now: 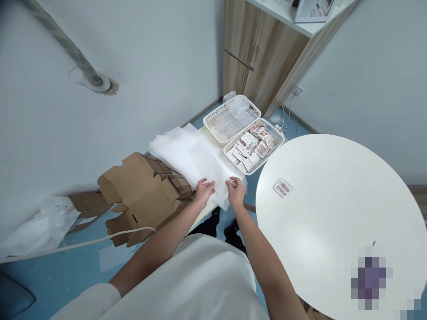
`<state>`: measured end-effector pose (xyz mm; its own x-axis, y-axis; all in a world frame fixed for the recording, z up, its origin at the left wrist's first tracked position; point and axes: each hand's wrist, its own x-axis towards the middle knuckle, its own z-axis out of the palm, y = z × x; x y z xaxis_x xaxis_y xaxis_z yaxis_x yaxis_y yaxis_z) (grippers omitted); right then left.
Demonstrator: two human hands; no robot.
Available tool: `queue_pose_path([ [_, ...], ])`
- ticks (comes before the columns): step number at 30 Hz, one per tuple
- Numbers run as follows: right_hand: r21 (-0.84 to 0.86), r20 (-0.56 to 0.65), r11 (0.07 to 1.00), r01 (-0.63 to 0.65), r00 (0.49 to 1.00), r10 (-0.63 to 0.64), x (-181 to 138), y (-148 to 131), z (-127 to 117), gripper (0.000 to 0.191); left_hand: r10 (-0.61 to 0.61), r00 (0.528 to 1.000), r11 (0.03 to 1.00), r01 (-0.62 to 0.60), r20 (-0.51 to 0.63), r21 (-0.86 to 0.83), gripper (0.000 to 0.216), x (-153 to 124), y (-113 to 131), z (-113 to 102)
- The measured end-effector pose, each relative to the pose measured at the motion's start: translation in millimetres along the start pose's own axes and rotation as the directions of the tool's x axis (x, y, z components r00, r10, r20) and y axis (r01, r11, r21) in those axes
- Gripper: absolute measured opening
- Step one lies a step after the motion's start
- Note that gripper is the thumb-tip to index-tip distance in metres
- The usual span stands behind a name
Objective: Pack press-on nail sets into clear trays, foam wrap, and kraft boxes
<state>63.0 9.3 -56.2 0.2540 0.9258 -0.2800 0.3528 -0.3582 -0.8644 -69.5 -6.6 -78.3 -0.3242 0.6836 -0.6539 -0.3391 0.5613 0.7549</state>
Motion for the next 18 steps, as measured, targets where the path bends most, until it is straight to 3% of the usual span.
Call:
queue_pose_path([
  [3, 0.012, -0.029, 0.998, 0.061, 0.998, -0.060, -10, -8, -3, 0.035, 0.155, 0.986, 0.982, -0.148, -0.057, 0.122, 0.062, -13, 3, 4],
  [5, 0.005, -0.023, 0.994, 0.109, 0.994, -0.109, -16, -12, -7, 0.032, 0.224, 0.975, 0.958, -0.220, 0.002, 0.182, 0.053, -21, 6, 10],
  [9, -0.024, -0.003, 0.983, 0.182, 0.983, -0.182, -27, -13, -26, 0.028, 0.102, 0.957, 0.988, -0.130, 0.273, 0.086, 0.036, -34, 12, 33],
  [13, -0.042, -0.018, 0.975, 0.218, 0.976, -0.219, -41, -5, -58, 0.024, 0.063, 0.911, 0.996, -0.081, 0.408, 0.026, 0.027, -51, 11, 62],
  [18, 0.029, -0.138, 0.980, 0.198, 0.972, -0.193, -67, 14, -114, 0.041, 0.098, 0.794, 0.983, -0.170, 0.600, 0.064, 0.019, -86, -8, 99],
])
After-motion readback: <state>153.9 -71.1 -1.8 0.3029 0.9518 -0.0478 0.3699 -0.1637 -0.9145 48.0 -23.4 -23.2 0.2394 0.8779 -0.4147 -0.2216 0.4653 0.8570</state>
